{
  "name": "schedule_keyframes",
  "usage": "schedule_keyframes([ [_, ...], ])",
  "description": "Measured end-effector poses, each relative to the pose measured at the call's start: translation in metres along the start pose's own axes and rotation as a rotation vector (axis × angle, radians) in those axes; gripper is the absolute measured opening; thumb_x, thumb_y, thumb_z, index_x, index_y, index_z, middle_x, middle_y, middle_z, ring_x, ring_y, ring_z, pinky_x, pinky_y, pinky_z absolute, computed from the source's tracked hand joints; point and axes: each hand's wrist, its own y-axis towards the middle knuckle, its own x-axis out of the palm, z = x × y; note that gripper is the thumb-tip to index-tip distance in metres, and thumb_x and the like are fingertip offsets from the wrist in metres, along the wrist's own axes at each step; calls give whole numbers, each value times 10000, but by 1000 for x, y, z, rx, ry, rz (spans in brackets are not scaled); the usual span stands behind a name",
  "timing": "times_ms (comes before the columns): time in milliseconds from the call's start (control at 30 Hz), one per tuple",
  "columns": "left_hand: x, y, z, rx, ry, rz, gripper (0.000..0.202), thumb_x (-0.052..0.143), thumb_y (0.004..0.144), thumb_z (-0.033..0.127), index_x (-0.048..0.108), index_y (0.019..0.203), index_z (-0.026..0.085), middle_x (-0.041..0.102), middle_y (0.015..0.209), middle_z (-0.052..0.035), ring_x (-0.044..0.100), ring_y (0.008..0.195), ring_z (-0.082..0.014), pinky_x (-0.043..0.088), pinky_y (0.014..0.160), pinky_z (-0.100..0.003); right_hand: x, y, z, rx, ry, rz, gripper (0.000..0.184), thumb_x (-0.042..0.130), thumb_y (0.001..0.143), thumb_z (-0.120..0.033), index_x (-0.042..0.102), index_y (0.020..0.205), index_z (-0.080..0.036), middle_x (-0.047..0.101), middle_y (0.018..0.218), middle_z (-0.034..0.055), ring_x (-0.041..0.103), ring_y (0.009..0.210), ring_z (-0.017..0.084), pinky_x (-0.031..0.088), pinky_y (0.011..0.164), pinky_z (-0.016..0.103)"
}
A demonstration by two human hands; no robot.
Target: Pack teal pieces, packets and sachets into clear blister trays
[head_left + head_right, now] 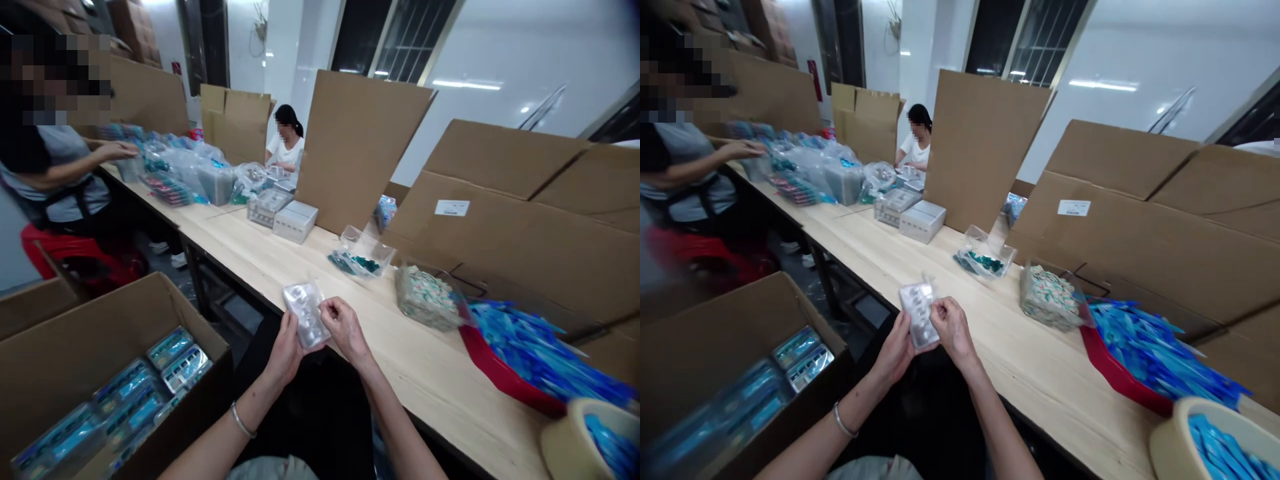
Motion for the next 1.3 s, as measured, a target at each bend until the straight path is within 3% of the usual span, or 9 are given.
schedule_keyframes([
  [167,-37,0,37,17,-41,93,378,548,809,386,480,1156,255,572,1169,-93,595,979,-275,471,811,-548,26,62,-12,-119,-85,2,114,479,730,-193,559,657,-158,561,644,14,504,591,126,395,571,234],
  [367,-62,14,83,73,-70,189,344,574,798,350,501,1118,247,607,1115,-76,606,966,-276,449,826,-585,90,129,-25,-356,-165,-16,123,458,742,-107,536,664,-161,558,656,25,520,650,149,407,628,261],
  [533,-60,37,107,76,-21,197,287,580,791,355,521,1043,228,641,970,-56,638,836,-249,462,779,-598,130,126,-34,-605,-341,-51,173,392,870,-130,562,890,-157,583,770,65,534,771,186,421,675,289],
  [633,-60,44,110,49,-28,199,293,573,794,363,515,1046,223,647,911,-52,644,780,-238,465,767,-595,141,114,-31,-875,-471,-159,236,373,900,-144,539,1068,-145,590,783,81,536,748,197,412,610,295],
  [700,-63,44,110,31,-42,212,326,571,796,363,505,1082,221,649,911,-59,645,787,-245,463,772,-596,141,113,-27,-976,-527,-171,281,370,909,-153,502,1156,-129,595,786,87,538,737,199,401,582,300],
  [900,-74,31,112,-27,-71,278,400,592,784,340,496,1154,222,654,1001,-93,644,857,-292,453,799,-591,138,158,-16,-1078,-611,-234,331,348,901,-91,469,1206,-138,608,832,91,548,784,186,405,607,298],
  [1000,-78,27,111,-36,-85,262,397,582,790,343,506,1163,230,652,1036,-101,637,896,-301,450,813,-579,158,191,-3,-1060,-658,-291,308,402,860,-51,513,1134,-139,622,858,93,550,788,194,412,595,299],
  [1167,-81,26,110,-65,-95,249,416,562,798,373,507,1184,227,628,1110,-122,602,981,-329,434,842,-578,199,230,25,-921,-494,-390,190,489,810,-55,579,766,-216,629,732,27,562,702,167,405,565,268],
  [1300,-81,28,111,-91,-57,226,464,537,807,400,471,1236,234,608,1149,-131,592,991,-348,428,836,-592,209,244,29,-866,-441,-357,197,511,792,-48,579,784,-232,621,701,9,561,671,153,389,545,250],
])
